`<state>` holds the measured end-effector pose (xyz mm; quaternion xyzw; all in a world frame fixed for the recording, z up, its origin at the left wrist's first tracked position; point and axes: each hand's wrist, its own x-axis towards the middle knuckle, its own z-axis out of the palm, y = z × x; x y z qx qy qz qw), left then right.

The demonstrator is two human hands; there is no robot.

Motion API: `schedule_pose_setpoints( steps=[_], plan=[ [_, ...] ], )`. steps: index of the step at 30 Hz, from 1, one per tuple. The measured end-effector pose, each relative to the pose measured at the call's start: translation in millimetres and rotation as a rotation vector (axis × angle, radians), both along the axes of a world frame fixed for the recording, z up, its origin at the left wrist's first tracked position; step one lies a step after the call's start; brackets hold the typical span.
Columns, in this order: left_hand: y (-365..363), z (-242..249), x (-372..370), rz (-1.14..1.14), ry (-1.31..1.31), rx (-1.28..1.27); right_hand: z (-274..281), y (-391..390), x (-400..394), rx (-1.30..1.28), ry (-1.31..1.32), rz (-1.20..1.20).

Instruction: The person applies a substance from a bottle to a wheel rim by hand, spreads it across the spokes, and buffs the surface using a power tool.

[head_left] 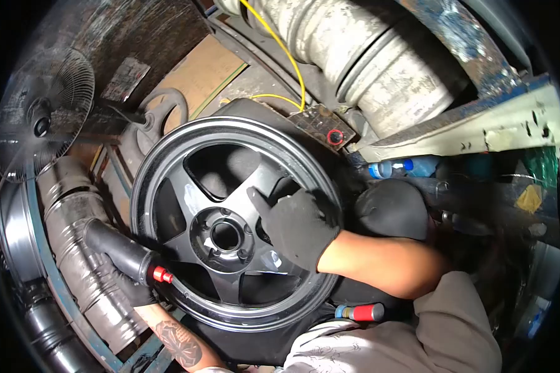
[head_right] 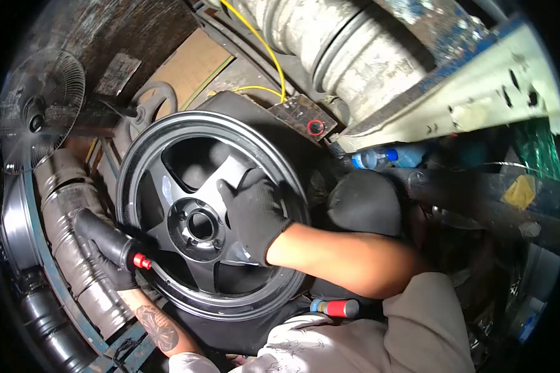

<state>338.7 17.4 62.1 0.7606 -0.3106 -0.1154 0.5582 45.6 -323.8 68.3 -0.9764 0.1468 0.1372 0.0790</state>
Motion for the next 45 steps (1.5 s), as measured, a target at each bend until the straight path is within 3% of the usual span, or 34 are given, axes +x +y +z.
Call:
schedule_pose_setpoints(
  steps=[1, 4, 5, 7, 8, 10, 11, 14, 18, 19, 21, 22, 23, 25, 27, 30, 33, 35, 37, 42, 45],
  plan=[
    [5.2, -6.7, 8.7, 0.07, 0.085, -0.052, 6.3, 2.5, 2.7, 0.059, 0.077, 0.039],
    [16.6, -17.9, 32.2, 0.233, 0.371, -0.275, 2.9, 1.9, 3.0, 0.02, -0.03, 0.105],
    [19.5, -19.5, 35.5, 0.263, 0.427, -0.331, -2.9, 2.1, 6.7, -0.142, 0.057, 0.104],
    [25.2, -19.0, 38.9, 0.306, 0.496, -0.43, 9.1, -2.3, 15.5, 0.074, 0.113, -0.016],
    [27.4, -19.0, 39.5, 0.319, 0.515, -0.477, 10.5, 4.1, 16.8, 0.058, 0.162, 0.024],
    [31.1, -20.6, 41.6, 0.343, 0.53, -0.546, 16.7, 13.3, 14.3, -0.059, 0.168, 0.09],
    [33.8, -21.6, 41.9, 0.354, 0.536, -0.578, 12.2, 5.8, 12.4, -0.088, 0.02, 0.135],
    [39.0, -22.6, 44.9, 0.379, 0.523, -0.651, 11.6, -2.9, 20.5, 0.051, 0.2, 0.033],
    [15.4, 5.0, 23.3, 0.505, 0.341, -0.554, 40.8, -4.9, 24.6, 0.408, 0.034, 0.043],
    [22.5, 6.4, 17.9, 0.536, 0.316, -0.546, 54.5, -5.6, 33.7, 0.354, 0.049, -0.035],
    [35.4, 2.3, 21.2, 0.58, 0.253, -0.536, 46.2, -20.2, 39.7, 0.285, -0.294, -0.13],
    [38.9, -3.5, 32.3, 0.589, 0.217, -0.536, 58.1, -24.7, 45.4, 0.3, -0.226, -0.209],
    [35.8, -3.3, 38.1, 0.593, 0.182, -0.537, 47.3, -33.5, 45.2, 0.305, -0.381, -0.169],
    [34.0, 8.8, 35.4, 0.641, 0.767, -0.988, 47.9, -50.6, 45.7, 0.297, -0.349, -0.209],
    [39.1, 2.6, 45.8, 0.566, 0.736, -0.978, 43.6, -68.7, 43.2, 0.178, -0.418, -0.165],
    [49.4, -20.9, 57.9, 0.556, 0.361, -0.602, 25.6, -100.5, 40.3, 0.009, -0.319, -0.284],
    [40.5, -10.6, 49.8, 0.579, 0.326, -0.588, 4.4, -115.6, 51.6, -0.077, -0.241, -0.323],
    [34.2, 1.5, 43.8, 0.597, 0.457, -0.726, 1.8, -109.8, 67.7, -0.142, -0.199, -0.333],
    [21.4, 22.6, 35.3, 0.619, 0.724, -0.986, -10.3, -116.0, 88.2, -0.232, -0.265, -0.262],
    [7.9, 36.6, 26.7, 0.651, 0.795, -1.023, -9.9, -102.2, 181.2, -0.281, -0.468, 0.028],
    [7.9, 36.9, 26.9, 0.608, 0.82, -1.038, -6.5, -67.2, 258.0, -0.34, -0.543, 0.345]
  ],
)
